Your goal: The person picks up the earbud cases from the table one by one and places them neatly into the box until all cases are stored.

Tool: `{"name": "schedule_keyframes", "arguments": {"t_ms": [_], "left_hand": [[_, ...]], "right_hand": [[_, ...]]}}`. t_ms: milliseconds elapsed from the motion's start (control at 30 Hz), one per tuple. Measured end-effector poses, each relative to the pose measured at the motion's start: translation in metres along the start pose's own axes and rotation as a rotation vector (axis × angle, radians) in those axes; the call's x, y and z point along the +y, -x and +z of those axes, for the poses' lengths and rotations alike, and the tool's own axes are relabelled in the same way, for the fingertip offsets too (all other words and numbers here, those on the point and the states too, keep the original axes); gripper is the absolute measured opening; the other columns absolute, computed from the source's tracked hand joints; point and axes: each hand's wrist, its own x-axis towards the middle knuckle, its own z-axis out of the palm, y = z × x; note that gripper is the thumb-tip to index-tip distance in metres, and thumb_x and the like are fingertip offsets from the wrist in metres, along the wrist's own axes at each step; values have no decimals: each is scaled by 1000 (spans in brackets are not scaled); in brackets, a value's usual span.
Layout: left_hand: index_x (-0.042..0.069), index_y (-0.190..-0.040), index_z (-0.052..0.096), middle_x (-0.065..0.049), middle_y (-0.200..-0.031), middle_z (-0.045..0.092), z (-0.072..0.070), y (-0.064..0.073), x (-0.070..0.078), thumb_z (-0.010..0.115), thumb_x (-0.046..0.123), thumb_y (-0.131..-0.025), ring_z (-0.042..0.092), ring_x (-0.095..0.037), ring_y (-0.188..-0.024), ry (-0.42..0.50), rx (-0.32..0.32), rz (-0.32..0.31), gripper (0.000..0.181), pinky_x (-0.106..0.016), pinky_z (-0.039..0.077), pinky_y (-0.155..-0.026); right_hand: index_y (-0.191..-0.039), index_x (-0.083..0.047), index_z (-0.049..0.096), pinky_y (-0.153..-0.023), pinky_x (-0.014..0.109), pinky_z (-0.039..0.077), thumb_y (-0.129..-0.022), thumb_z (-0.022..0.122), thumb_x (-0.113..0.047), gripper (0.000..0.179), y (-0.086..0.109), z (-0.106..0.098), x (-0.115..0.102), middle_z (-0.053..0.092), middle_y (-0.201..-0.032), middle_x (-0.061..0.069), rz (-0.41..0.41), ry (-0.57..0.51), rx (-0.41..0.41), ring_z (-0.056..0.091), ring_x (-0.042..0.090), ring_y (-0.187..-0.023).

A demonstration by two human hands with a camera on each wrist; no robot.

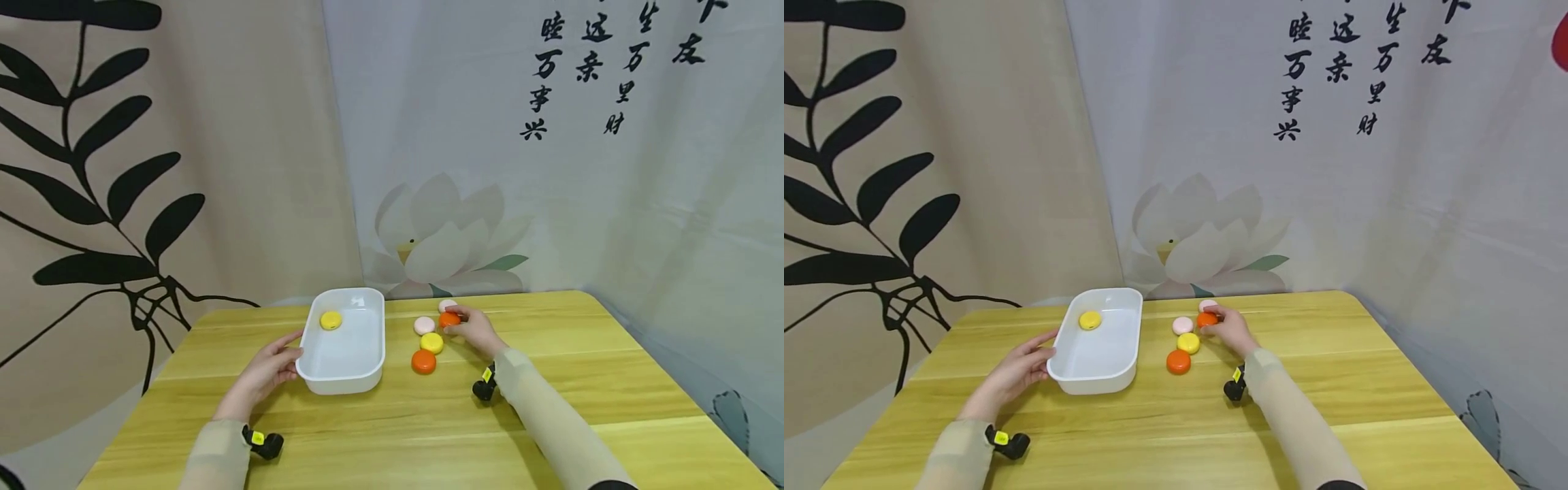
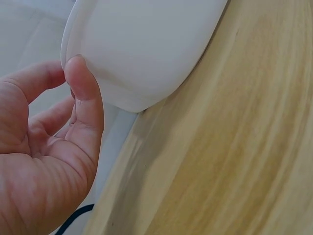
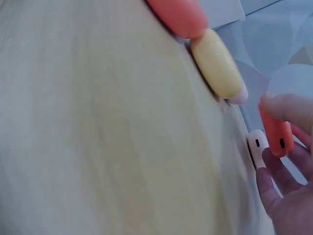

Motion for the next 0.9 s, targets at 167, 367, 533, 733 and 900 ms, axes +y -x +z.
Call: {"name": "schedule_keyframes", "arguments": {"t_ms": [167, 367, 533, 733, 900], "left_hand": [[2, -152, 26, -9, -94, 62, -2, 0, 1, 57, 11, -98, 57, -14, -70, 0, -9, -1, 63, -22, 51, -62], [2, -152, 26, -12, -96, 61, -1, 0, 1, 57, 12, -98, 56, -13, -70, -7, -16, -5, 64, -22, 51, -62], [2, -152, 27, -16, -100, 60, 0, 1, -1, 57, 11, -97, 56, -13, -69, 2, -2, -8, 62, -21, 51, -62], [3, -152, 27, -14, -100, 60, 0, 2, -1, 58, 12, -97, 56, -13, -69, 7, 0, -20, 63, -21, 52, -63], [3, -152, 26, -14, -98, 60, -1, 3, 2, 58, 11, -97, 57, -13, -69, -1, -14, -11, 64, -21, 52, -63]], "right_hand": [[-135, -4, 56, -101, 42, 42, -82, 76, -9, 57, -5, -4, 3, 55, -133, 16, 25, -40, 5, 53, 29, -115], [-136, -6, 56, -99, 43, 43, -83, 76, -10, 57, -7, -11, 0, 55, -132, 15, 50, -17, 7, 52, 30, -113], [-136, -4, 55, -93, 39, 46, -85, 74, -10, 55, -9, -15, -2, 57, -129, 17, 46, 1, 14, 54, 30, -111], [-135, -3, 56, -91, 35, 46, -85, 75, -11, 55, -11, -19, -4, 58, -129, 16, 47, 2, 29, 55, 29, -109], [-133, 1, 56, -95, 41, 45, -84, 74, -10, 54, -13, -22, -9, 56, -130, 19, 11, 37, 41, 54, 33, -112]]}}
